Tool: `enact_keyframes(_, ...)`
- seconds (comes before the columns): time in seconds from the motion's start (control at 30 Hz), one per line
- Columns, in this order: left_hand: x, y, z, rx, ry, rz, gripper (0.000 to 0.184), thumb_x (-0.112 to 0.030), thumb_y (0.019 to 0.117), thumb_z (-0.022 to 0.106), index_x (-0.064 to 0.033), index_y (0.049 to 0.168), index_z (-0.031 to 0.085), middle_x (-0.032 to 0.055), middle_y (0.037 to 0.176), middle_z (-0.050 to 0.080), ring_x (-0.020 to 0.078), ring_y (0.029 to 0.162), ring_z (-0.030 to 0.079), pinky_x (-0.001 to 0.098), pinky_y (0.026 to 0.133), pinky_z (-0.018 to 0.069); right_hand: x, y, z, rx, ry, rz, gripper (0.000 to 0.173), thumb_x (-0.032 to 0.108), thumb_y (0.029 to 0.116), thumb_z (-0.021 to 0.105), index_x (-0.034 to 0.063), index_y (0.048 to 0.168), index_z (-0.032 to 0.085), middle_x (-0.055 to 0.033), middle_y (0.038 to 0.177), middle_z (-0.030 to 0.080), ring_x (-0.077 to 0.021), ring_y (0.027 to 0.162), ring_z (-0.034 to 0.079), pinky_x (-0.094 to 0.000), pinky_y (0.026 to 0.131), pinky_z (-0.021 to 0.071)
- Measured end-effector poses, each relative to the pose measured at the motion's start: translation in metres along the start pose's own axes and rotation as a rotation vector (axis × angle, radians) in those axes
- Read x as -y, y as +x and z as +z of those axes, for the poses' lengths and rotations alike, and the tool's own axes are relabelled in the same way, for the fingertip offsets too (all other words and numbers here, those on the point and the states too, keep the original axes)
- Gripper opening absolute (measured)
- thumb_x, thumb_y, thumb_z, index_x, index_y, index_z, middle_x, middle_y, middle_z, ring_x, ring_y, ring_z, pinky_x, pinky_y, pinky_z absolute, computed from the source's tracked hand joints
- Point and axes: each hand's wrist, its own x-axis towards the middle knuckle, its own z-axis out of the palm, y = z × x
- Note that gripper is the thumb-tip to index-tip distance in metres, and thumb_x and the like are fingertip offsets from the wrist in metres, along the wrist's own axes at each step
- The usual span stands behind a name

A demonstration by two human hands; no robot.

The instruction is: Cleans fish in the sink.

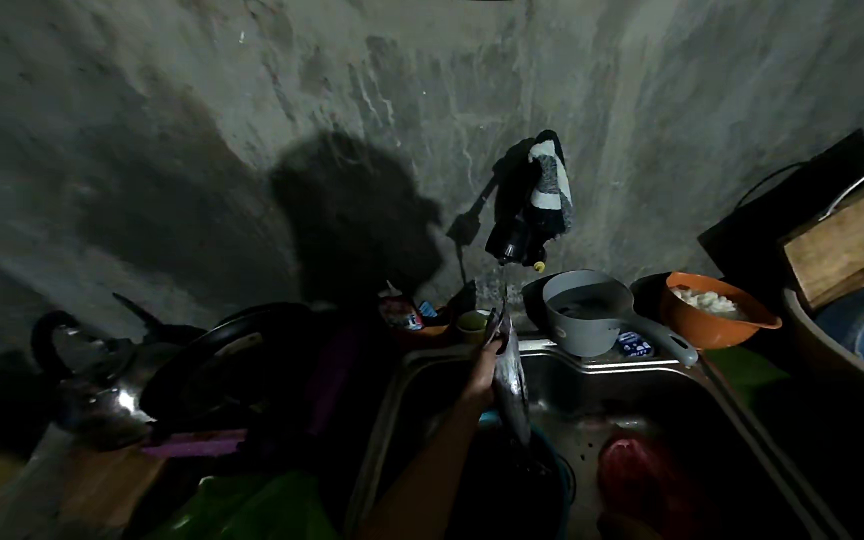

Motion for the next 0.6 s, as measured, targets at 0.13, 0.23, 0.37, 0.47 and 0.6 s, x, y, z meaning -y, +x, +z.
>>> enact_keyframes(0.13, 0.002, -0.001, 0.005, 0.033, 0.015, -0.032, 0.038, -0.033, 0.1073, 0.049, -0.0099, 0.136, 0.058, 0.0130, 0.123, 0.064, 0.0226, 0.105, 0.061, 0.0427, 0.088, 0.0512, 0.044, -0.004, -0.047, -0.167, 0.245, -0.053, 0.045, 0.021, 0.1060, 0.056, -0.0025, 0.144, 0.052, -0.0286, 0.139, 0.058, -0.0427, 0.131, 0.055, -0.0560, 0.113, 0.0402)
enact_keyframes(0.23, 0.009, -0.001, 0.007, 0.059, 0.056, -0.014, 0.042, -0.037, 0.1070, 0.050, -0.0129, 0.140, 0.056, 0.0133, 0.132, 0.061, 0.0251, 0.115, 0.059, 0.0469, 0.095, 0.0488, 0.091, -0.023, -0.084, -0.520, 0.473, -0.262, 0.037, 0.016, 0.1051, 0.054, -0.0018, 0.137, 0.059, -0.0225, 0.129, 0.065, -0.0330, 0.119, 0.064, -0.0472, 0.106, 0.0486)
enact_keyframes(0.37, 0.003, -0.009, 0.012, 0.062, 0.070, 0.032, 0.040, -0.031, 0.1087, 0.047, -0.0078, 0.140, 0.055, 0.0163, 0.131, 0.061, 0.0254, 0.115, 0.060, 0.0455, 0.097, 0.0486, 0.122, -0.015, -0.088, -0.849, 0.580, -0.503, 0.028, 0.009, 0.1011, 0.056, -0.0023, 0.122, 0.070, -0.0209, 0.124, 0.068, -0.0287, 0.111, 0.068, -0.0406, 0.099, 0.0539)
enact_keyframes(0.47, -0.004, -0.015, 0.011, 0.057, 0.099, 0.064, 0.037, -0.023, 0.1095, 0.046, -0.0030, 0.140, 0.054, 0.0177, 0.132, 0.060, 0.0245, 0.116, 0.059, 0.0429, 0.099, 0.0477, 0.129, -0.006, -0.082, -0.783, 0.561, -0.481, 0.033, 0.012, 0.1031, 0.054, 0.0001, 0.132, 0.065, -0.0224, 0.135, 0.062, -0.0307, 0.115, 0.066, -0.0416, 0.101, 0.0530)
enact_keyframes(0.6, -0.009, -0.019, 0.005, 0.042, 0.120, 0.066, 0.039, -0.023, 0.1096, 0.045, -0.0024, 0.142, 0.052, 0.0192, 0.136, 0.058, 0.0261, 0.121, 0.057, 0.0443, 0.102, 0.0466, 0.125, 0.005, -0.067, -0.639, 0.486, -0.518, 0.063, 0.022, 0.1023, 0.059, 0.0036, 0.158, 0.036, -0.0262, 0.163, 0.031, -0.0381, 0.142, 0.047, -0.0474, 0.115, 0.0418)
